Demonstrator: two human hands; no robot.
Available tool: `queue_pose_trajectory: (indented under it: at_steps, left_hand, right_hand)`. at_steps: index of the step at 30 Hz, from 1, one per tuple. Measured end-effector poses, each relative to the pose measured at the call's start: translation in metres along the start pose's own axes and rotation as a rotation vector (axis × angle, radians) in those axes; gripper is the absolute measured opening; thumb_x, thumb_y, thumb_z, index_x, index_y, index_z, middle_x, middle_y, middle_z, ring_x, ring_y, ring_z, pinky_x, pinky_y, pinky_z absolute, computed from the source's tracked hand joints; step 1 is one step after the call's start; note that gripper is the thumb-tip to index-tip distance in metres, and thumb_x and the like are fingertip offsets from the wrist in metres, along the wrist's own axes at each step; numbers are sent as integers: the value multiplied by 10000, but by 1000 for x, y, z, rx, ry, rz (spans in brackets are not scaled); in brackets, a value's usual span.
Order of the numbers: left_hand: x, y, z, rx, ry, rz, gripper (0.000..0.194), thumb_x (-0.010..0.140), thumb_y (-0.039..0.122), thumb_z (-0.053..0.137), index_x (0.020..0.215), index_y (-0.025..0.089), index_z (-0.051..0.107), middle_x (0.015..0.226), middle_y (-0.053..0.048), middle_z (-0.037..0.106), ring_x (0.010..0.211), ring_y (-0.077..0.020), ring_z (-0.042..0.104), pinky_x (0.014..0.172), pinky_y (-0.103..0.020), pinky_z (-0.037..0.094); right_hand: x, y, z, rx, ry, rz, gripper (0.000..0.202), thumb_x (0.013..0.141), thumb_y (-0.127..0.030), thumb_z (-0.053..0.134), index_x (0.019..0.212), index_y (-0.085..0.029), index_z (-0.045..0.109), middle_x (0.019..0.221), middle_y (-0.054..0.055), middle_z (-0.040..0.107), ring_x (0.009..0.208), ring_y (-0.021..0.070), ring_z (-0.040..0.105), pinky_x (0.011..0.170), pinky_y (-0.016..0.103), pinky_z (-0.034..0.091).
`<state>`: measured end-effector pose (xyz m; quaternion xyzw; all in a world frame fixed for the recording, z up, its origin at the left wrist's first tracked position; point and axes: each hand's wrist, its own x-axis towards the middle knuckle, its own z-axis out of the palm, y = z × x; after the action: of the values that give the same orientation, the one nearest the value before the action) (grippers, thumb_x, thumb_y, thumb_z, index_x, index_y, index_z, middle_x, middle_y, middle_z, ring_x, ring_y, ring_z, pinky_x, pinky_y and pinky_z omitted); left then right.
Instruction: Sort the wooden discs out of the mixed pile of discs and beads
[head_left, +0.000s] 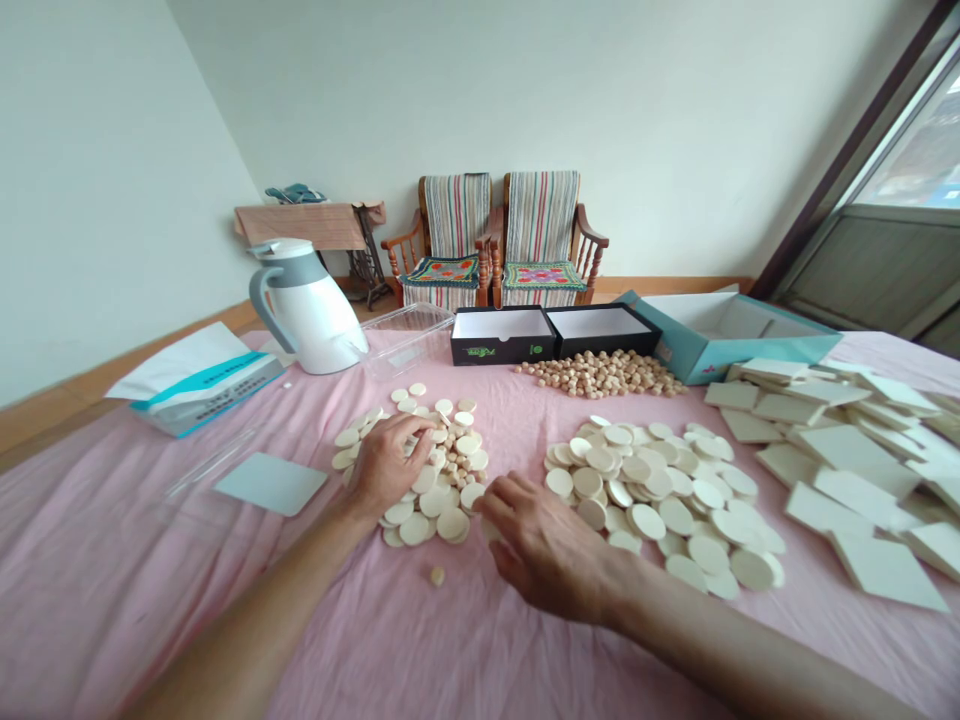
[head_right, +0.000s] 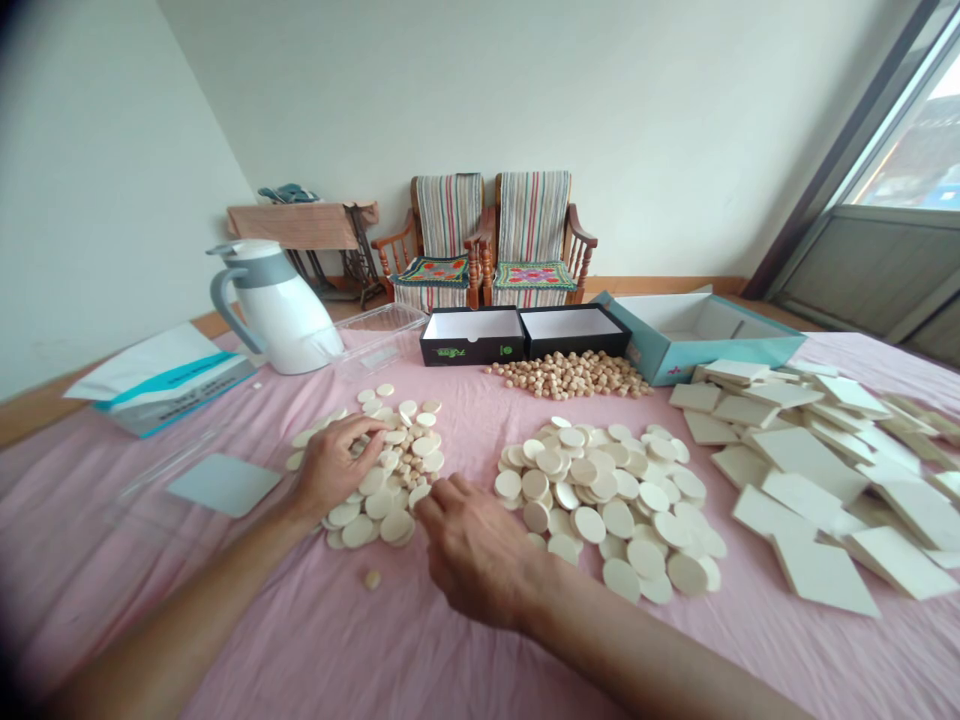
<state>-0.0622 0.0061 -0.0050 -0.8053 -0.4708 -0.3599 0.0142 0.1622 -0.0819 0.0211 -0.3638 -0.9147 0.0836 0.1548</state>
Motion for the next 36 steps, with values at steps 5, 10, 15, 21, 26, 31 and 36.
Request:
queue_pose_trajectory:
  at_steps: [5,10,15,21,26,31,36]
  left_hand:
    - [0,-3,1,-8,-12,8,159,870,233,489,871,190,642,884,-36,692,843,-183,625,778,-298,461]
    - [-1,-2,2,-21,11,22,137,860,213,501,856,190,636,872,-35,695,831,-180,630,771,-299,468]
    - [0,0,2,-17,23,28,130,857,205,506,844,194,635,860,-33,695,821,-181,630,766,-299,469]
    - [-1,-3,2,-1,2,12,142,857,195,500,871,193,642,885,-37,691,845,-187,623,779,-306,464]
    - [-1,-2,0,21,3,8,132,846,189,510,848,194,642,862,-33,692,824,-184,630,772,-304,467]
    - [-1,-2,0,14,4,14,131,847,196,510,839,198,641,863,-34,693,822,-184,630,772,-307,467]
    - [-1,-2,1,6,9,15,140,847,199,505,845,196,645,858,-36,693,822,-180,628,770,-302,468]
  right_hand:
    - [-11,52,-44,-110,194,329,186,767,-86,475,904,-147,585,875,86,568,841,190,507,728,296,405]
    - [-35,109,-74,-400,79,691,196,791,-145,471,915,-109,618,883,139,586,829,232,536,722,328,395]
    - [-30,104,-63,-327,141,619,222,814,-167,484,981,-125,624,965,137,595,920,240,544,766,331,406]
    - [6,37,-25,65,55,147,227,816,-121,509,1021,-158,598,990,87,599,930,188,546,795,300,430]
    - [25,11,0,36,-45,47,149,814,-152,537,960,-150,562,970,93,581,933,204,528,786,315,428]
    - [31,11,12,69,-39,133,174,790,-140,526,963,-153,526,1014,98,543,931,191,532,756,290,428]
    - [24,15,8,146,-30,193,204,719,-106,531,917,-156,532,972,78,533,847,160,541,704,260,421]
